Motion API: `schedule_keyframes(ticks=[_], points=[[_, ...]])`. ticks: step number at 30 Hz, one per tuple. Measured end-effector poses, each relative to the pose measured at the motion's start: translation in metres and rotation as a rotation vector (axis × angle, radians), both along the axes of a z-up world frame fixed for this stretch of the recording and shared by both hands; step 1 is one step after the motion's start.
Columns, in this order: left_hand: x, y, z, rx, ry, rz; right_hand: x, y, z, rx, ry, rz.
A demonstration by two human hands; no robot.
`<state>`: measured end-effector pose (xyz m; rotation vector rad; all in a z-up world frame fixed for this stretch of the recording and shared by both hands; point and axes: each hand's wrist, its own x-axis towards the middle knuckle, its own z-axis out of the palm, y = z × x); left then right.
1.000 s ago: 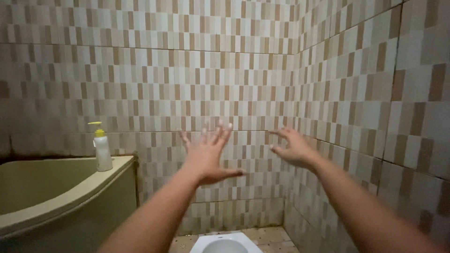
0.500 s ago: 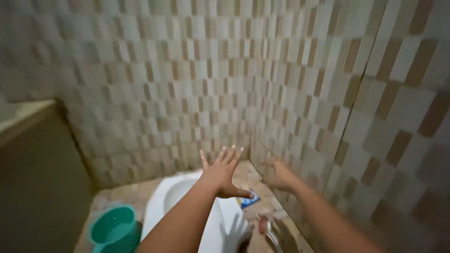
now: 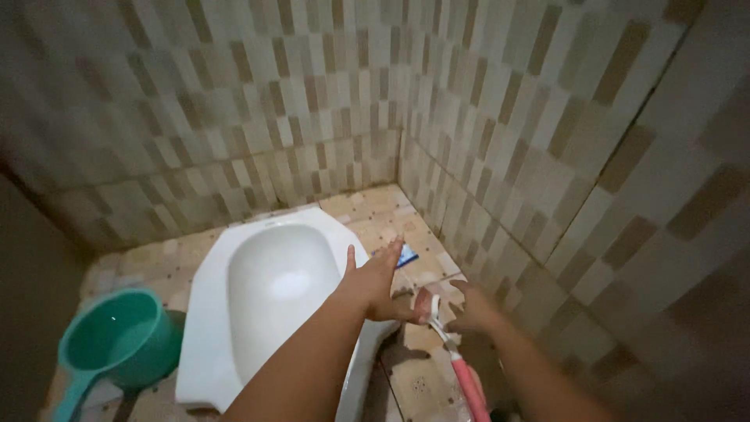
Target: Scrubbing a squat toilet using a cleaning agent and a brush.
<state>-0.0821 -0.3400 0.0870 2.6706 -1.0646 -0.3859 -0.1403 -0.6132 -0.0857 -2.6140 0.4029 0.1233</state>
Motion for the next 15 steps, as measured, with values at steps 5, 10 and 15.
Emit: schedule_keyframes(ticks=[5, 10, 15], points=[[-0.001, 0.006, -0.02, 0.009, 0.013, -0.041, -0.04, 0.015, -0.009, -0.329, 0.441, -0.061], [0.007, 0.014, -0.035, -0.021, -0.021, -0.051, -0.058, 0.048, 0.018, -0.17, 0.56, -0.195], [0.013, 0.024, -0.039, 0.028, -0.02, -0.047, -0.053, 0.06, 0.008, -0.145, 0.539, -0.231]])
